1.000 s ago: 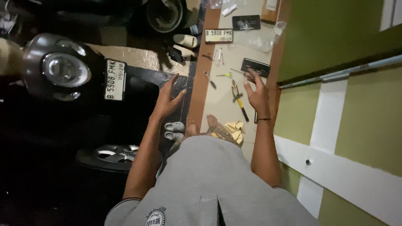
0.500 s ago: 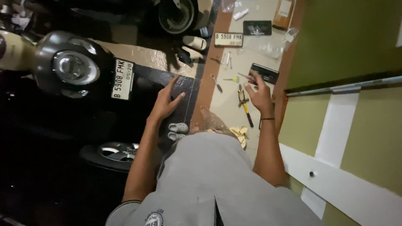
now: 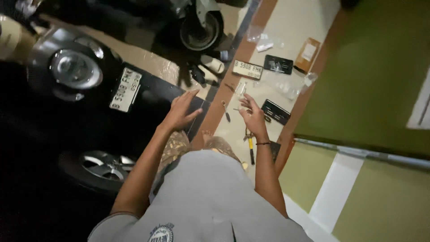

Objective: Assembling and preparing a license plate holder for a motorcycle.

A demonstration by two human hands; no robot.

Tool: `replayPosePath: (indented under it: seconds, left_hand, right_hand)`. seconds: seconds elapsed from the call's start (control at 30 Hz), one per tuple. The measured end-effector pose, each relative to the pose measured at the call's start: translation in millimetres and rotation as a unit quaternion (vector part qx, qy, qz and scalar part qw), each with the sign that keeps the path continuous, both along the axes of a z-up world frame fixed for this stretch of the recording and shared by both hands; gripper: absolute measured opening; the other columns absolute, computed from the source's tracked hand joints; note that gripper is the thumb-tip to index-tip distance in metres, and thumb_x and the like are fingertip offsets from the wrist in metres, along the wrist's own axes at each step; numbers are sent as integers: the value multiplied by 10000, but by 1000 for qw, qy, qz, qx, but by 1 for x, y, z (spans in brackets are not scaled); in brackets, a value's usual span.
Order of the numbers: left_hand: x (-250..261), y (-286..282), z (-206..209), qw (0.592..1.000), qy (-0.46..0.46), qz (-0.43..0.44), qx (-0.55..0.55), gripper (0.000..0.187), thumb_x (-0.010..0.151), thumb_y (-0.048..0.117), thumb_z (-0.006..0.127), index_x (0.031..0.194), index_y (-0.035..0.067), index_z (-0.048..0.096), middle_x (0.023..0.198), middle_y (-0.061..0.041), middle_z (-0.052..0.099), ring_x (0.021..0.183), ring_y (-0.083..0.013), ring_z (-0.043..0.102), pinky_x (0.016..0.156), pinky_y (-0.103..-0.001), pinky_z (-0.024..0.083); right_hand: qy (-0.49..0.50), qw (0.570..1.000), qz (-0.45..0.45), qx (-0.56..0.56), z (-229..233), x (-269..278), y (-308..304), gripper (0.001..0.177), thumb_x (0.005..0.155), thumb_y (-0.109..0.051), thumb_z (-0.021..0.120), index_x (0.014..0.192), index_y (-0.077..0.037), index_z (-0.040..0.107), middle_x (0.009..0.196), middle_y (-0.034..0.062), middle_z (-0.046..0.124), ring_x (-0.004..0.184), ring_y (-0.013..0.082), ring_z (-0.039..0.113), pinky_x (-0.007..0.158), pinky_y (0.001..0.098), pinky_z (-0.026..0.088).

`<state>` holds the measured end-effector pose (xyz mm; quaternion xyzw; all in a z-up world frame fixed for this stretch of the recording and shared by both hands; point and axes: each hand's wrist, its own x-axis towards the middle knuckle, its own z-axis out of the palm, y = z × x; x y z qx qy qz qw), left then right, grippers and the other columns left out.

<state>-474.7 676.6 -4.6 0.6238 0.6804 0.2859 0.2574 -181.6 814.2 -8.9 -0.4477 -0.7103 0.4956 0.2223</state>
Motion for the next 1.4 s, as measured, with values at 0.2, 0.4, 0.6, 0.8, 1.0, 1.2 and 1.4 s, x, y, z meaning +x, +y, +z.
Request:
replayPosePath:
  seconds: [0.2,0.4,0.6,0.8,1.0,1.2,1.4]
  left_hand:
    - [-51,16,-38,998,-11,59,-12,755,943,375,707,1559,89,379,1523,-228,481,1437,-413,418,1158,-533,299]
    - [-138,32,-122,994,0,99,34,738,956,387,702,1551,75,398,1500,-254,509,1420,-418,438,1160,-510,319]
    - [-197,39,-157,988,-23,155,21,733,950,374,719,1540,60,417,1501,-246,503,1427,-420,424,1161,-516,297]
    - [-230,39,-178,971,-76,227,22,680,971,371,686,1518,64,424,1534,-217,506,1442,-382,454,1188,-493,321]
    - [-259,57,-284,949,-88,302,15,669,959,286,722,1518,35,453,1492,-288,475,1395,-448,427,1140,-525,331]
    - [-245,94,-503,904,-159,393,60,490,954,117,640,1429,28,560,1374,-239,638,1306,-395,590,1098,-441,473]
    - [-209,128,-667,899,-220,362,111,532,877,2,556,1407,-37,531,1394,-290,575,1274,-424,580,1045,-429,487]
  right_hand:
    - [-7,996,84,14,-14,-97,36,610,956,-189,726,1517,-110,497,1378,100,682,1270,217,650,1000,367,532]
    - [25,984,178,23,-91,-207,77,652,969,-282,713,1549,-127,460,1468,140,591,1357,305,561,1096,466,509]
    - [-40,988,146,-21,-126,-292,87,640,965,-369,685,1529,-161,462,1437,101,626,1366,289,588,1075,475,490]
    - [-64,972,225,-30,-152,-349,103,689,948,-343,701,1552,-137,440,1453,133,574,1332,319,555,1045,483,530]
    - [-9,962,272,-29,-271,-402,136,593,1006,-275,720,1520,-89,492,1402,136,649,1305,265,618,1066,410,498]
    - [22,964,266,9,-474,-439,153,493,1031,-190,648,1503,-101,536,1309,75,744,1003,179,703,858,342,567]
    - [74,966,243,55,-652,-424,145,489,1037,-50,614,1519,-64,535,1304,121,734,1157,261,717,951,372,563]
